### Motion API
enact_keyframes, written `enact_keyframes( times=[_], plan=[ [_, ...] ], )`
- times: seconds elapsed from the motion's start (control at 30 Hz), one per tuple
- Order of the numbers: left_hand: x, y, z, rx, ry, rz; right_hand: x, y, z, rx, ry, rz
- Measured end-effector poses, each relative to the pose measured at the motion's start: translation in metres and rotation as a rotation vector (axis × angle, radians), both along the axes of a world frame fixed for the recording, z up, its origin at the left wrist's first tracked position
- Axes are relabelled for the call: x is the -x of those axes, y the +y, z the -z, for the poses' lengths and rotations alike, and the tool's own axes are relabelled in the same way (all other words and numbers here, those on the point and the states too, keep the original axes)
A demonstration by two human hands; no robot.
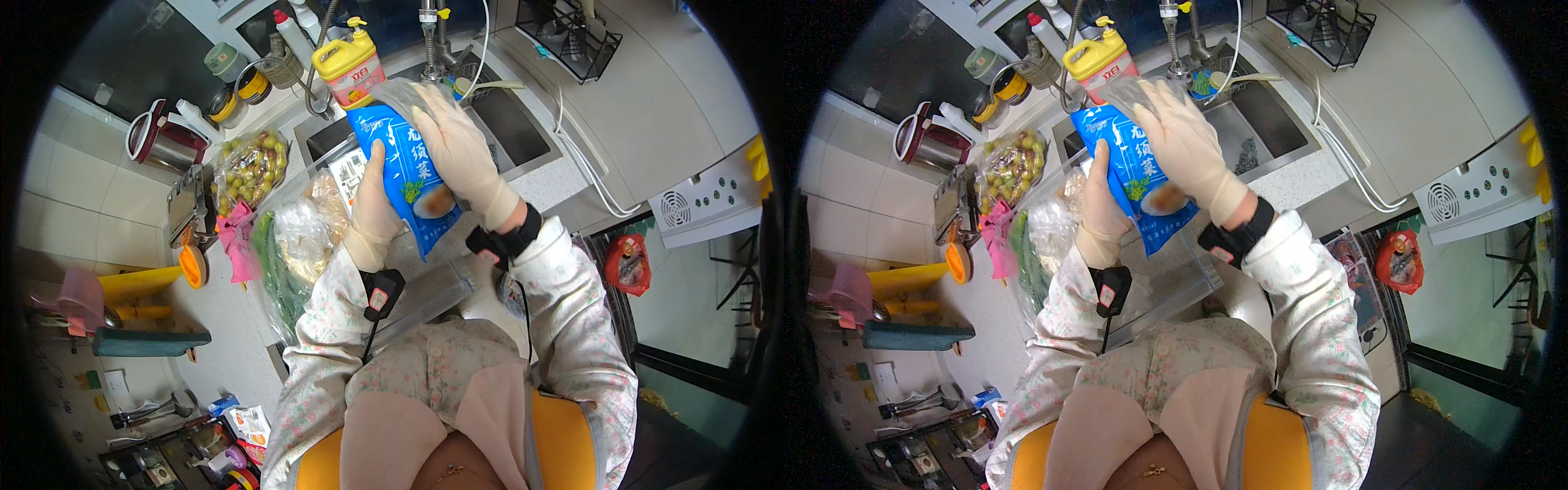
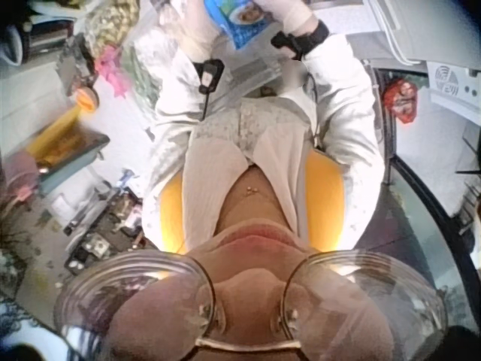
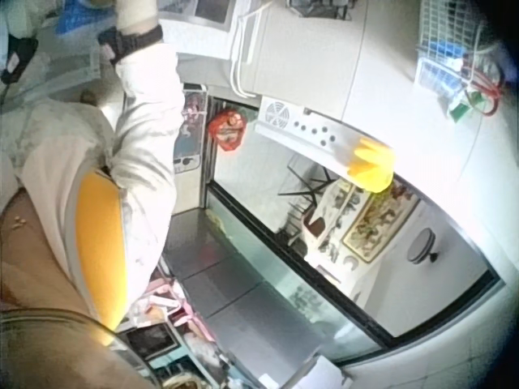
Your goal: The person wipes a clear plastic drawer with a pink cloth, then places several packaged food items into it. The items include green vegetables, bread, a blue packet, and red packets. The person arranges them neatly inside the drawer.
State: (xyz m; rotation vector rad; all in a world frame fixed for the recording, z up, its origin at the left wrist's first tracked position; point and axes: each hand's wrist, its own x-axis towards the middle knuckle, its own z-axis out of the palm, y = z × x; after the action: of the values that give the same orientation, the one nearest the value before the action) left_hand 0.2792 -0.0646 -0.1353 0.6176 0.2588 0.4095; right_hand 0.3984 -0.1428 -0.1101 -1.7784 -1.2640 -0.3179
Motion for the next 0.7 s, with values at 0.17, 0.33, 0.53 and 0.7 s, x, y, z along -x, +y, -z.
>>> enact_keyframes(
  times=[0.17,0.33,0.53,0.7],
  plan=[
    [0.014,0.010,-0.010,-0.115,-0.058,-0.036,0.045,-0.035,0.023,0.004,0.146,-0.141],
    [0.030,0.004,-0.033,-0.230,-0.029,-0.043,0.045,-0.059,0.011,-0.160,0.346,-0.270],
    [0.037,-0.006,-0.044,-0.167,-0.039,-0.091,0.044,-0.078,0.000,-0.217,0.811,-0.347],
    [0.040,-0.009,-0.050,-0.190,-0.055,-0.091,0.046,-0.085,0.002,-0.283,0.932,-0.427]
  ],
)
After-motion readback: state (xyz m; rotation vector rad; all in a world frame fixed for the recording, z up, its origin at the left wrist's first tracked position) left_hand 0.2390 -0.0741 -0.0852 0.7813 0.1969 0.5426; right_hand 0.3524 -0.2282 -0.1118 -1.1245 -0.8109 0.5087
